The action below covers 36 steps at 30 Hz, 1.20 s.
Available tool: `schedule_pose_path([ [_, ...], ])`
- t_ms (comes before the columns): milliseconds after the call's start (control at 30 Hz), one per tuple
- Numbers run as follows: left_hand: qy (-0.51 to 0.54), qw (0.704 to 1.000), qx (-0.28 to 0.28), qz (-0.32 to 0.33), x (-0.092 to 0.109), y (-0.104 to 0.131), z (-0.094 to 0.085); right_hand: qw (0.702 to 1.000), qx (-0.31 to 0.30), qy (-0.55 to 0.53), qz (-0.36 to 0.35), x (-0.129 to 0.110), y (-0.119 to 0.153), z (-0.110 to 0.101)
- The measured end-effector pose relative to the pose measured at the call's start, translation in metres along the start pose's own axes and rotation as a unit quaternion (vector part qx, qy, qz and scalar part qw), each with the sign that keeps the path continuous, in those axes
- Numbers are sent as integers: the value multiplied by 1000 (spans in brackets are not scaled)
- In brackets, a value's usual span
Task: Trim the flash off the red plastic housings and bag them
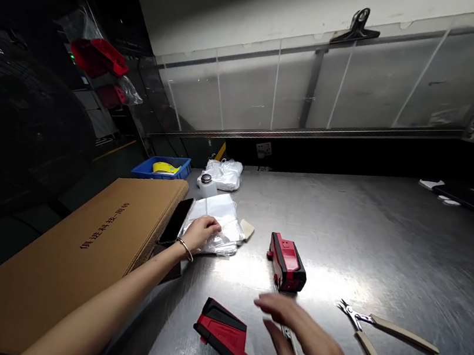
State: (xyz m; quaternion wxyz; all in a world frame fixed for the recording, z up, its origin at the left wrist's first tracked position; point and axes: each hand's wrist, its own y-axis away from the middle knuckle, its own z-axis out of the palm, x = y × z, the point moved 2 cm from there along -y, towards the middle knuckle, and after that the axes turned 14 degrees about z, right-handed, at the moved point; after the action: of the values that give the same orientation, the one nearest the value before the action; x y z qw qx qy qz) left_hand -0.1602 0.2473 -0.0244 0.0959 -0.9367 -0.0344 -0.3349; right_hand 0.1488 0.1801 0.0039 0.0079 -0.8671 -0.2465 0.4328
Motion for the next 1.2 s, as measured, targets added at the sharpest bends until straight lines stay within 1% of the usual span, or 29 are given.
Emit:
schedule_pose_path([
  [33, 3, 1000, -3, 1, -1, -1, -1, 999, -24, 46, -17, -11, -23, 0],
  [67, 5, 1000, -7, 4, -2, -2, -2, 993, -50, 105, -20, -21, -48, 4],
  [100, 7, 1000, -10, 7, -3, -3, -3, 990, -53, 131, -16, -29, -73, 10],
  [200, 6, 1000, -19, 24, -2, -5, -8, 978, -63, 197, -17, -47, -138, 43],
  [267, -5, 999, -15, 37, 0, -3, -11, 967, -73, 240, -29, -51, -167, 67],
  [333, -28, 998, 5, 52, 4, 4, -13, 957, -84, 276, -39, -52, -184, 84],
  [367, -45, 997, 21, 59, 6, 9, -13, 952, -88, 290, -41, -52, -189, 90],
  [467, -105, 990, 59, 80, 16, 24, -7, 944, -92, 315, -40, -50, -196, 95],
  [567, -149, 983, 50, 98, 25, 34, 1, 944, -93, 315, -33, -49, -199, 92],
  [633, -160, 982, 38, 97, 29, 37, 3, 949, -90, 300, -23, -50, -199, 88],
  [700, -158, 983, 32, 84, 31, 38, 1, 959, -79, 272, -8, -51, -196, 85],
  [767, -146, 987, 33, 62, 30, 37, -4, 972, -56, 230, 17, -52, -187, 80],
  [833, -120, 991, 39, 31, 26, 33, -11, 982, -33, 178, 60, -50, -173, 78],
  [867, -102, 994, 41, 15, 23, 30, -14, 984, -32, 150, 86, -48, -166, 79],
  [900, -79, 996, 39, 2, 19, 27, -16, 985, -44, 123, 114, -45, -159, 82],
  [967, -28, 999, 23, -18, 11, 19, -16, 978, -99, 76, 165, -38, -151, 93],
  [1067, 36, 999, -6, -30, 1, 11, -12, 958, -185, 21, 216, -31, -154, 114],
  [1133, 61, 998, -14, -31, -4, 9, -12, 951, -209, -5, 229, -29, -163, 126],
  [1200, 72, 997, -16, -31, -8, 8, -19, 949, -211, -22, 231, -29, -173, 132],
])
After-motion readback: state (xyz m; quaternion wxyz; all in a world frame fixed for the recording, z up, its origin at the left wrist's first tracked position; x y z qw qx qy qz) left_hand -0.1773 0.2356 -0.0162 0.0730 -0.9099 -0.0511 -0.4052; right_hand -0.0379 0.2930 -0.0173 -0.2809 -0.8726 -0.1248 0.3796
